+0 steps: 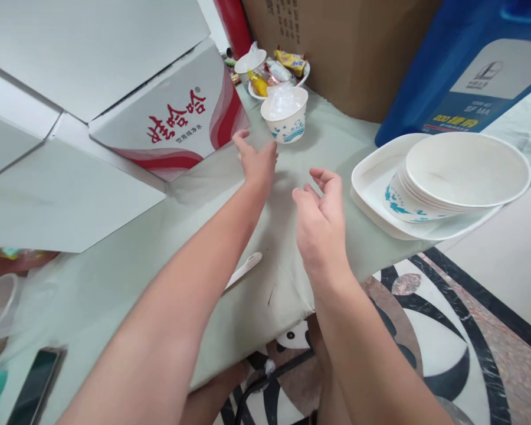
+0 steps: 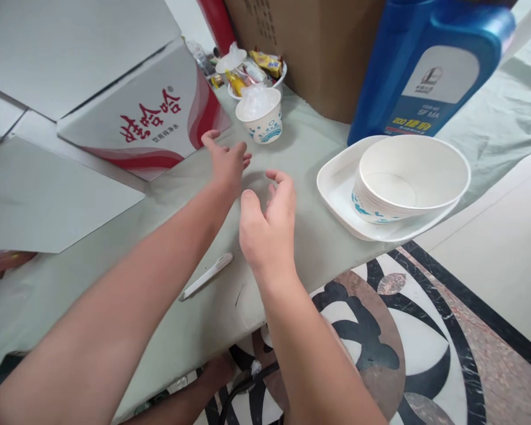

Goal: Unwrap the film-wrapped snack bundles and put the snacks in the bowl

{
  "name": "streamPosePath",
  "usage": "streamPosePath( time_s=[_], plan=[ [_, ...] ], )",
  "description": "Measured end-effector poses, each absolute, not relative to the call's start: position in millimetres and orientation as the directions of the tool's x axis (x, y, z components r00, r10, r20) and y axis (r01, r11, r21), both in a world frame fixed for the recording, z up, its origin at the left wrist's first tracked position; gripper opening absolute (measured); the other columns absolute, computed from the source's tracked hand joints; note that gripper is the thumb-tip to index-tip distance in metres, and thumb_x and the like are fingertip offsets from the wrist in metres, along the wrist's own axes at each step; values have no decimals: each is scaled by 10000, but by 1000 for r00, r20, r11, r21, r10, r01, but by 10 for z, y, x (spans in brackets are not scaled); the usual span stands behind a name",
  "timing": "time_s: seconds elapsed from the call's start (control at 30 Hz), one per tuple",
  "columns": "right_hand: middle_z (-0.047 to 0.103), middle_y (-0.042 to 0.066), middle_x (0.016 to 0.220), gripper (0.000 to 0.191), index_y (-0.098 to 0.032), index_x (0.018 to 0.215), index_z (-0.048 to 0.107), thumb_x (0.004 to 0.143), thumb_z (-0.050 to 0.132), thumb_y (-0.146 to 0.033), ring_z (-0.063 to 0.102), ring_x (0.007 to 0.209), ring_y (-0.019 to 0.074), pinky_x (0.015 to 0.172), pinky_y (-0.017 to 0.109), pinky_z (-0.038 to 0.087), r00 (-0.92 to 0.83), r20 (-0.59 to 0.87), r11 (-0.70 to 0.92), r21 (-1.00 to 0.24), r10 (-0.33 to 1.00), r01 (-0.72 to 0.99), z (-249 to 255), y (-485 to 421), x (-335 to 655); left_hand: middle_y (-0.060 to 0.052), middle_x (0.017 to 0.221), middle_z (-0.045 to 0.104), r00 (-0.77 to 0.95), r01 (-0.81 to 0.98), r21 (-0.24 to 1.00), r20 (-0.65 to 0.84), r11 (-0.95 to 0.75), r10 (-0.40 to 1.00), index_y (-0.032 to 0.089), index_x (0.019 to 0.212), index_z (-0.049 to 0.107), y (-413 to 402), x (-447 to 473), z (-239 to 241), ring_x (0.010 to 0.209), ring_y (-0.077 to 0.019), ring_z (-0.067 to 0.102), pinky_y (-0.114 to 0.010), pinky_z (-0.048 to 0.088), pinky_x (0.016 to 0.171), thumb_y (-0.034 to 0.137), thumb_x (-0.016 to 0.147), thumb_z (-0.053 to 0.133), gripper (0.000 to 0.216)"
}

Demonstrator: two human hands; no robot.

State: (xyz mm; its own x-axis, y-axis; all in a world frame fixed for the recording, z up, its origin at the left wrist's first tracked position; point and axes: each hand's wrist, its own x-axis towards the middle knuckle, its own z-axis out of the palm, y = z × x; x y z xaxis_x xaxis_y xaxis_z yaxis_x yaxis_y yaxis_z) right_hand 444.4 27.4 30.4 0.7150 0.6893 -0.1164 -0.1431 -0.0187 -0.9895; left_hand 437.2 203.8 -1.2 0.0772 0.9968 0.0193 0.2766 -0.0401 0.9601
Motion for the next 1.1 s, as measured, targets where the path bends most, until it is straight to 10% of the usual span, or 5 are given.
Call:
streamPosePath(
  time_s=[0.2, 0.57, 1.1],
  plan=[
    [543, 100, 1478, 361, -260, 1213, 507, 858, 510, -327, 609, 1312, 258, 1126, 509, 499, 612, -140, -85, -989, 778, -117, 343, 298, 4135, 37, 757, 444, 6, 173, 981, 84, -84, 996, 262, 877, 476, 1297, 2980, 364, 570, -96, 441, -275, 393, 559, 81, 866, 634, 241],
    [568, 121, 1498, 312, -272, 1155, 584, 854, 636, -334, 626, 1325, 335, 1110, 580, 496, 387, -56, -149, -965, 920, 215, 266, 322, 3134, 81, 622, 550, -476, -263, 962, -61, -76, 877, 240, 856, 572, 114, 947, 359, 639, -99, 564, -280, 447, 701, 119, 673, 821, 332],
    [684, 129, 1361, 402, -262, 1101, 636, 790, 725, -502, 698, 1230, 353, 1023, 548, 561, -212, -133, -14, -875, 968, 483, 220, 624, 1293, 54, 689, 562, -502, -416, 908, -269, 43, 822, 204, 790, 560, -34, -370, 98, 647, -103, 611, -250, 480, 669, 180, 705, 677, 147]
  ],
)
